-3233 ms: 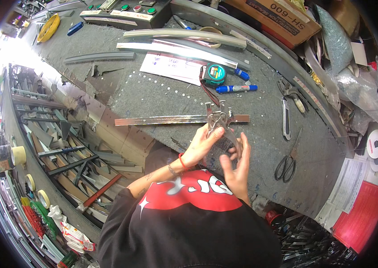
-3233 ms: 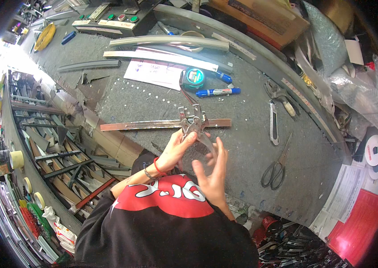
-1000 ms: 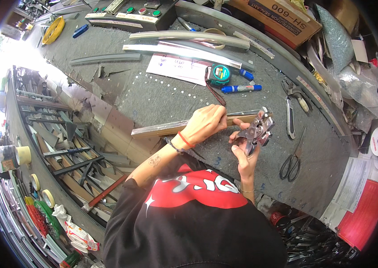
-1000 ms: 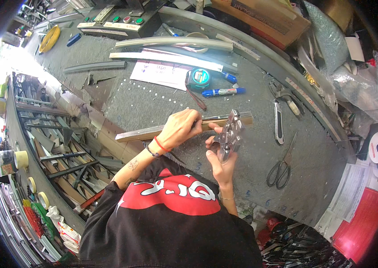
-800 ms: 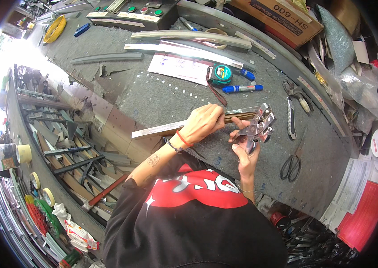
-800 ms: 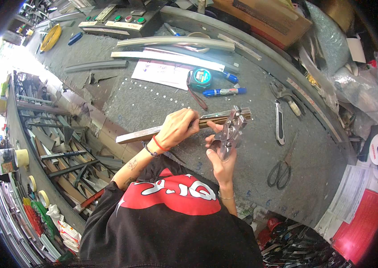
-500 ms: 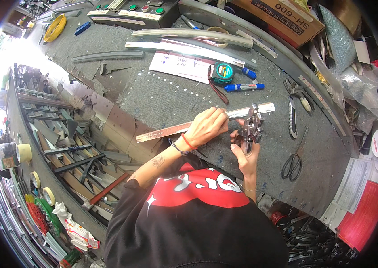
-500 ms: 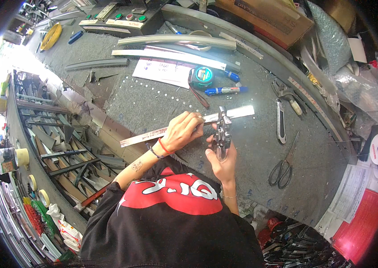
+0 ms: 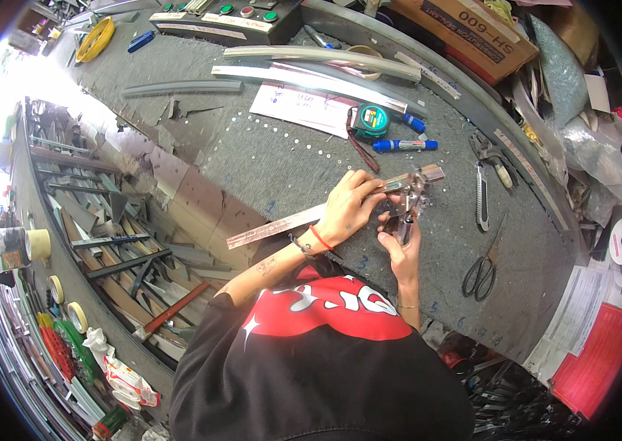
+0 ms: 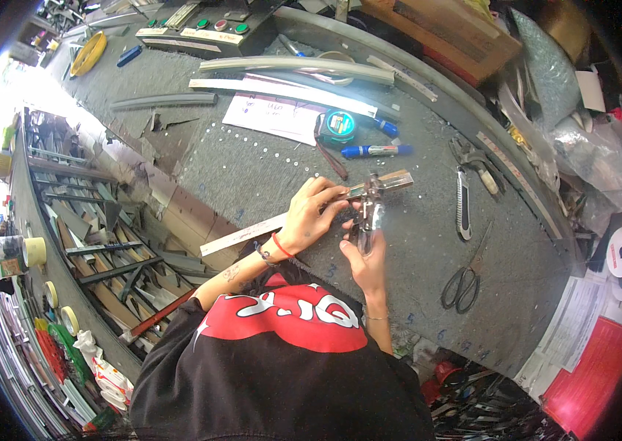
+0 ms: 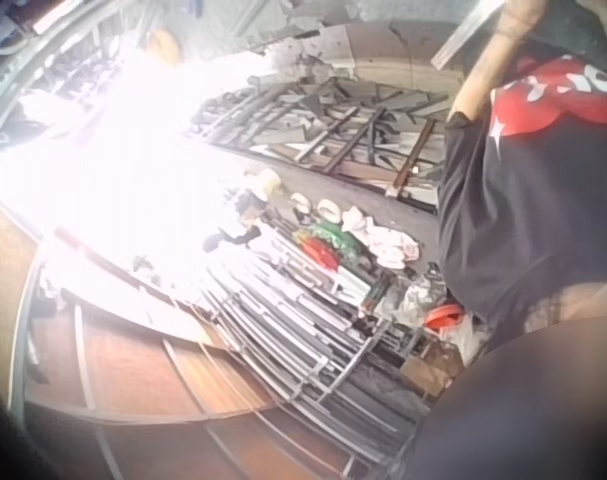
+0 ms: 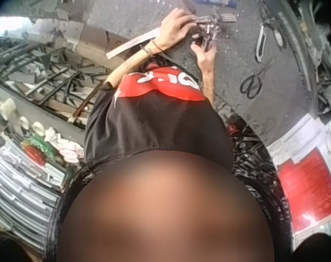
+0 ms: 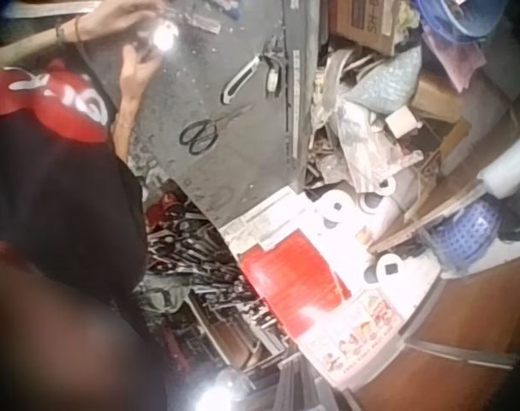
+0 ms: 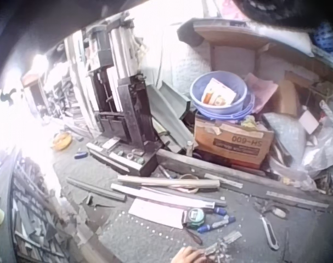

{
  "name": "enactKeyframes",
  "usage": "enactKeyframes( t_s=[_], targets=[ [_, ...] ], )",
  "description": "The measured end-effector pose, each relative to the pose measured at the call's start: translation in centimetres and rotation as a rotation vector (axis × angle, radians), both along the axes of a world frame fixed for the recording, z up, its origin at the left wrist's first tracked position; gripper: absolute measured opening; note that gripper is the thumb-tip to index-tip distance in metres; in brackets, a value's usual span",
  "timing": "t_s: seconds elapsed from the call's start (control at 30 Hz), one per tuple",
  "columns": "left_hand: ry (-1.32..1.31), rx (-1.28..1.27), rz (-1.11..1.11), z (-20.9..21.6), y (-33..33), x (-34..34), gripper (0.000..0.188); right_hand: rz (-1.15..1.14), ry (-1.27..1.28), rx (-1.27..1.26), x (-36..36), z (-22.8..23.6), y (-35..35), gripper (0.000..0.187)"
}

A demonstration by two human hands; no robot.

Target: The person uses a manual metal profile cutter to trim the ends of several aluminum extrusions. They position each profile in the cutter, squeeze the handles to cut, and place the finished pieces on the workbench. The person repeats this process for multiple profiles of different colors.

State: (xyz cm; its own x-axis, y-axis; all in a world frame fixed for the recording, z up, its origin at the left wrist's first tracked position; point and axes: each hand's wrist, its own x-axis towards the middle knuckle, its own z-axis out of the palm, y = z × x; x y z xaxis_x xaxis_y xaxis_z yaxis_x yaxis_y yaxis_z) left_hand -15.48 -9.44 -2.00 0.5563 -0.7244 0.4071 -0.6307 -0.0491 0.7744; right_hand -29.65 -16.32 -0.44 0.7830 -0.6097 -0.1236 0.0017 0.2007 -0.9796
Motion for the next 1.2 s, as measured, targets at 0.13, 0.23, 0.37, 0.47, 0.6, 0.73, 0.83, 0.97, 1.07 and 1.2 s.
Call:
enactKeyframes(
  t_s=[0.13,0.23,0.37,0.47,0.6,0.73,0.83,0.97,1.07,1.2],
  targets=[
    [-0.211,0.049,-0.021,-0.3,0.4,0.0,0.028,0.01,-0.069,0.009,0.2,0.6,0.3,0.06],
    [-0.4,0.123,-0.087,-0.6,0.9,-0.1,0.037,0.022,-0.033,0.043,0.1,1.0,-0.4,0.063],
    [-0.528,0.199,-0.18,-1.2,1.5,-0.8,0.043,0.105,0.042,0.098,-0.5,1.2,-1.6,0.065],
    [-0.617,0.122,-0.201,-1.3,1.9,-1.2,0.048,0.162,0.08,0.16,-0.9,1.1,-2.4,0.07],
    [-0.561,0.222,-0.032,0.0,2.9,-2.2,0.039,0.12,0.005,0.323,-0.7,1.1,-2.0,0.069],
    [0.047,-0.063,-0.186,1.6,4.7,-4.1,0.017,-0.05,-0.122,0.396,0.0,1.3,-0.9,0.073],
    [1.04,0.059,-0.224,1.5,5.0,-3.9,0.026,0.039,-0.217,0.423,-0.1,1.8,-0.8,0.075],
    [1.176,0.014,0.023,0.8,4.2,-2.2,0.035,0.141,-0.203,0.351,-0.1,2.0,-0.4,0.081],
    [1.297,-0.18,0.057,0.7,3.4,-2.1,0.033,0.2,-0.162,0.208,-0.3,2.3,-0.5,0.079],
    [1.545,-0.177,-0.018,0.7,2.7,-1.9,0.026,0.236,-0.164,0.175,-0.5,3.0,-1.4,0.071]
  ],
)
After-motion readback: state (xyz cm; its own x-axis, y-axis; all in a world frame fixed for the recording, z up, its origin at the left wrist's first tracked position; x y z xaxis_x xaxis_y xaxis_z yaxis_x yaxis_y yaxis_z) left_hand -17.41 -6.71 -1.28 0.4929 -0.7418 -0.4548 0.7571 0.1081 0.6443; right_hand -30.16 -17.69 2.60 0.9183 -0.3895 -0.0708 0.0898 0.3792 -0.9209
